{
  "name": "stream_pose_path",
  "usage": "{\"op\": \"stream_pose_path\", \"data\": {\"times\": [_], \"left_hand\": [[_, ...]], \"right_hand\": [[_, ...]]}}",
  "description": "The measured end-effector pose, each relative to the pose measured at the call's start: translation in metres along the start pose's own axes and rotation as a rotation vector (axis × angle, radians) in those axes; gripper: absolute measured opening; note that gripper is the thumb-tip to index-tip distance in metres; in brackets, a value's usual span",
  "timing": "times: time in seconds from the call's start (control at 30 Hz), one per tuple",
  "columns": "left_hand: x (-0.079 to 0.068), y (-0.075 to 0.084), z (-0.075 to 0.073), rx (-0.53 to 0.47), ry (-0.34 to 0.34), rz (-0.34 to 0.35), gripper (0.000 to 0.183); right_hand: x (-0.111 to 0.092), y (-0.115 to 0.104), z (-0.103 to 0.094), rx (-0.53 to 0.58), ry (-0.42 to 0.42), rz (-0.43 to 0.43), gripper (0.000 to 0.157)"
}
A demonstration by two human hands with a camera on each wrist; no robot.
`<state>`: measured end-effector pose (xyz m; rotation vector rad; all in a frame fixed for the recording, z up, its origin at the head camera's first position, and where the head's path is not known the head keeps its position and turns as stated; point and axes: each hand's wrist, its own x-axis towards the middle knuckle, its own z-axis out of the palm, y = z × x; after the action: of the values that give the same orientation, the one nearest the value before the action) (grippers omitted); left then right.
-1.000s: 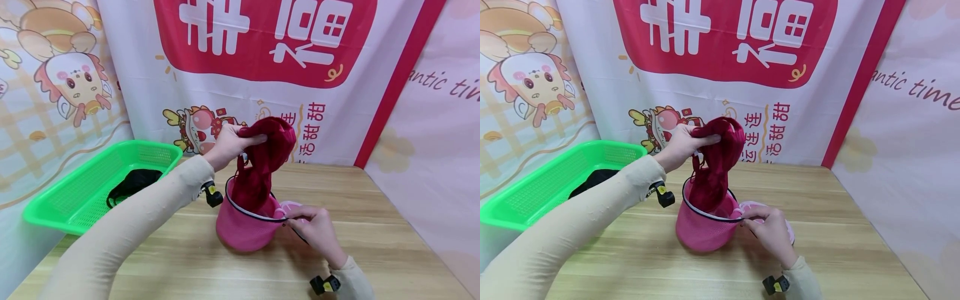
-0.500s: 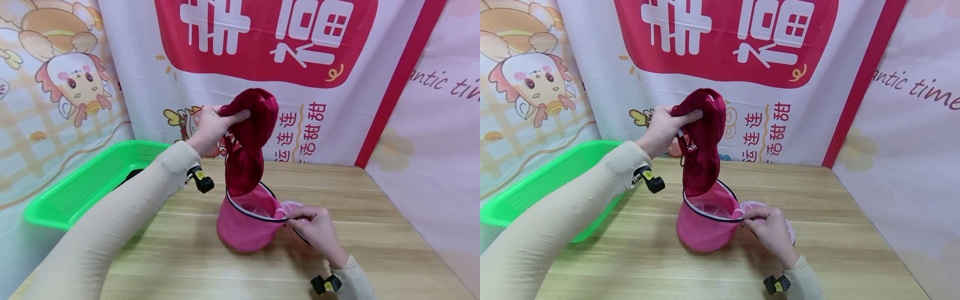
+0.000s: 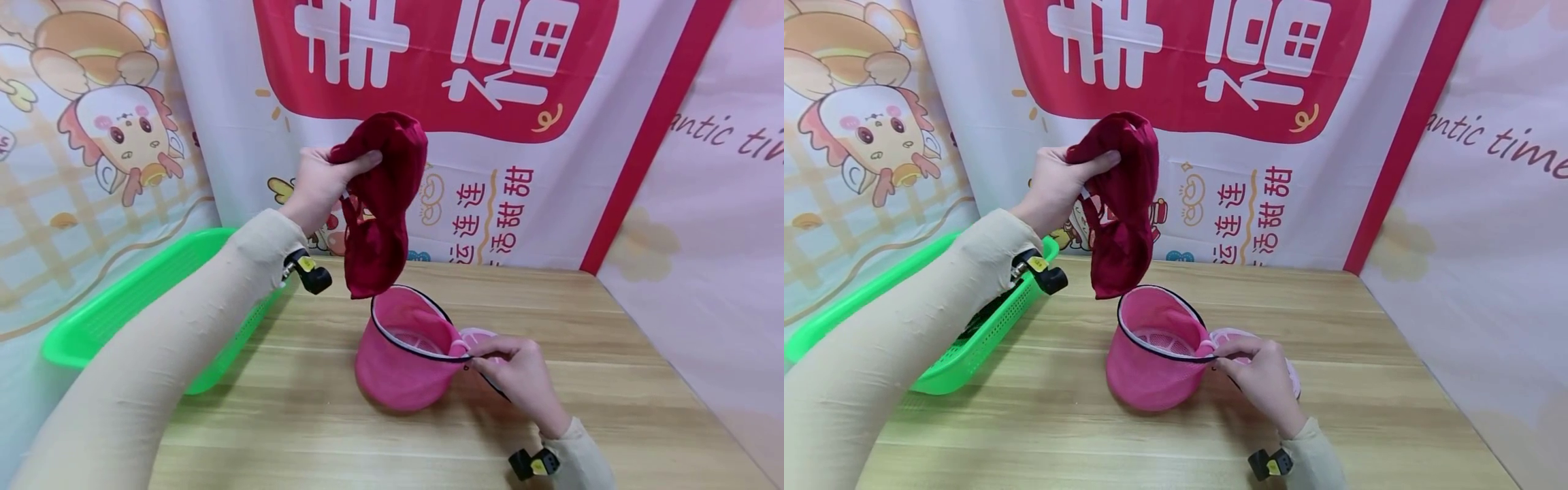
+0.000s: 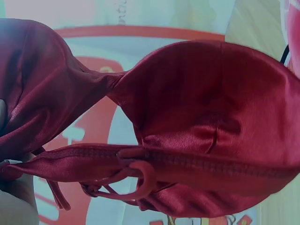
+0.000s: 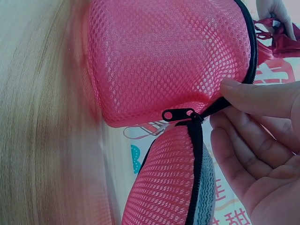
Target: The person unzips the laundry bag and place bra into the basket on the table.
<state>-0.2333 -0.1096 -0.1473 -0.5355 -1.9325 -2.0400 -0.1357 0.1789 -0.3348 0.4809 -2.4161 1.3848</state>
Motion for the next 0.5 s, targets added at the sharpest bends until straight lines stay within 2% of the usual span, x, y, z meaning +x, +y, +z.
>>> {"op": "stream_pose_path", "data": {"times": [0.23,0.37,0.5], "left_hand": [[0.008,-0.003,-0.017,-0.005,0.062,-0.001,0.033],[0.012,-0.01,-0.028,-0.003,0.098,-0.026,0.035],[0.016,-0.024,-0.041,0.03,0.141,-0.068,0.039]], "right_hand": [[0.001,0.0,0.0,-0.006,-0.006,0.022,0.009],[0.004,0.014,0.0,0.002,-0.007,-0.01,0.01],[0.006,0.033,0.001,-0.002,-0.022,-0.038,0.012]]}}
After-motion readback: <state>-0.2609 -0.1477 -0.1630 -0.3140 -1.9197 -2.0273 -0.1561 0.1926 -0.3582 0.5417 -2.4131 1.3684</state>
